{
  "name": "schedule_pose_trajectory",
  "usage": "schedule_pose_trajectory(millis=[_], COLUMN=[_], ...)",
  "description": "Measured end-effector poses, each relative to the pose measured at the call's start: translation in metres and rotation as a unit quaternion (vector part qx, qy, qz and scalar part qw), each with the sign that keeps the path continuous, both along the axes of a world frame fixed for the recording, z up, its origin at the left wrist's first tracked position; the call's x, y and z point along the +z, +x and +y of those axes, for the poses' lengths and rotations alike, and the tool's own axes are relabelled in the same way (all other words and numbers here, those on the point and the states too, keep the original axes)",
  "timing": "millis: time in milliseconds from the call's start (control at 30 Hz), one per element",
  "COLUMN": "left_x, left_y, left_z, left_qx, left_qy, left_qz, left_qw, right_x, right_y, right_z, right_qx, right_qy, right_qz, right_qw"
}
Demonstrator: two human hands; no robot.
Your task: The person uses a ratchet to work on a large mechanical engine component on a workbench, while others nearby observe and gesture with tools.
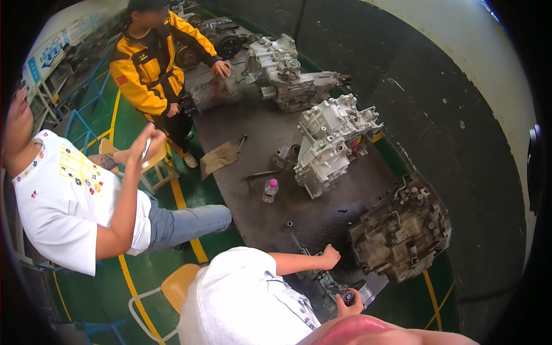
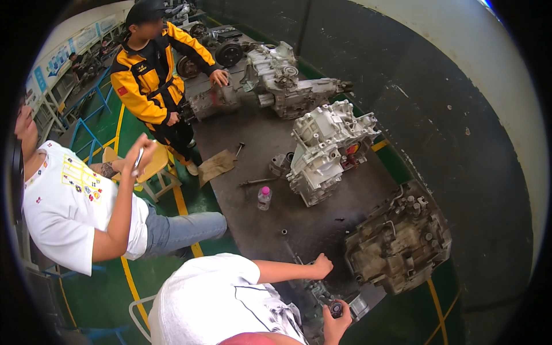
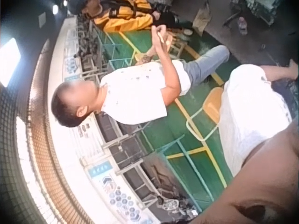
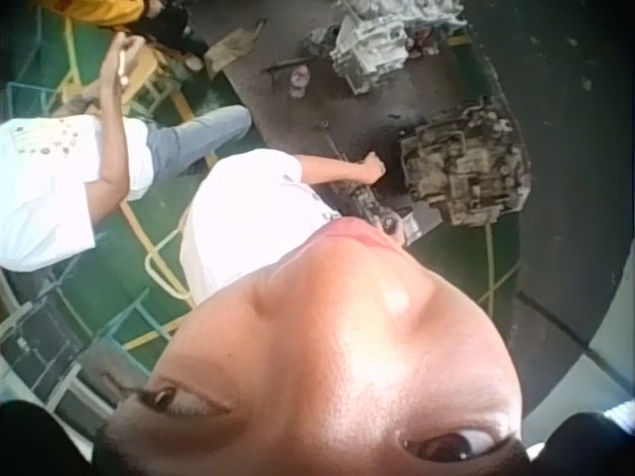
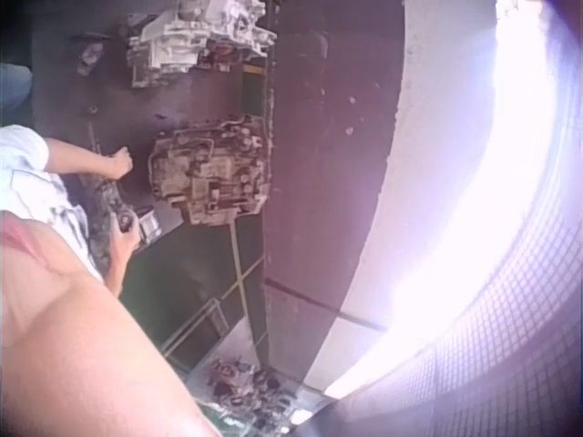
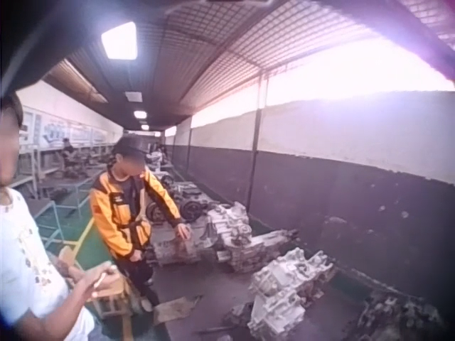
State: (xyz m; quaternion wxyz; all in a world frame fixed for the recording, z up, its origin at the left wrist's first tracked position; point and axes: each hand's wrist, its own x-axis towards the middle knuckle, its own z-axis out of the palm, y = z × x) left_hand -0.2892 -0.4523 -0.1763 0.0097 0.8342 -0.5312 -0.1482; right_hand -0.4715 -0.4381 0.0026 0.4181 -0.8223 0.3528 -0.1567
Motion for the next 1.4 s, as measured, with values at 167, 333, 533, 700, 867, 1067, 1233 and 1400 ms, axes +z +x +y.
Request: schedule_pose_trajectory(millis=[167,333,533,700,867,1067,1233,1400], left_x=[0.0,-0.003,-0.01,-0.012,-0.009,-0.004,-0.001,-0.009], left_y=[-0.013,-0.01,-0.011,-0.017,-0.008,-0.01,-0.014,-0.017], left_z=[-0.007,-0.011,-0.01,-0.009,-0.012,-0.011,-0.009,-0.009], left_qx=[-0.026,-0.046,0.027,0.059,0.055,0.071,0.068,0.114], left_qy=[0.009,0.033,0.054,0.007,0.064,0.059,0.071,0.012], left_qz=[-0.004,-0.009,0.006,0.01,-0.024,0.021,0.016,0.027], left_qw=[1.0,0.998,0.998,0.998,0.996,0.995,0.995,0.993], right_x=[0.018,0.009,-0.006,-0.007,-0.004,-0.003,0.0,0.005], right_y=[-0.007,-0.021,-0.03,-0.026,-0.027,-0.029,-0.031,-0.03], right_z=[0.005,0.001,0.001,0.002,0.002,0.01,0.012,0.018], right_qx=[-0.005,0.019,0.041,0.034,0.056,0.034,0.028,0.019], right_qy=[0.012,0.026,0.027,0.02,-0.012,-0.007,0.004,0.003], right_qz=[0.063,0.015,0.016,0.049,0.05,0.022,0.024,0.017], right_qw=[0.998,0.999,0.999,0.998,0.997,0.999,0.999,1.0])
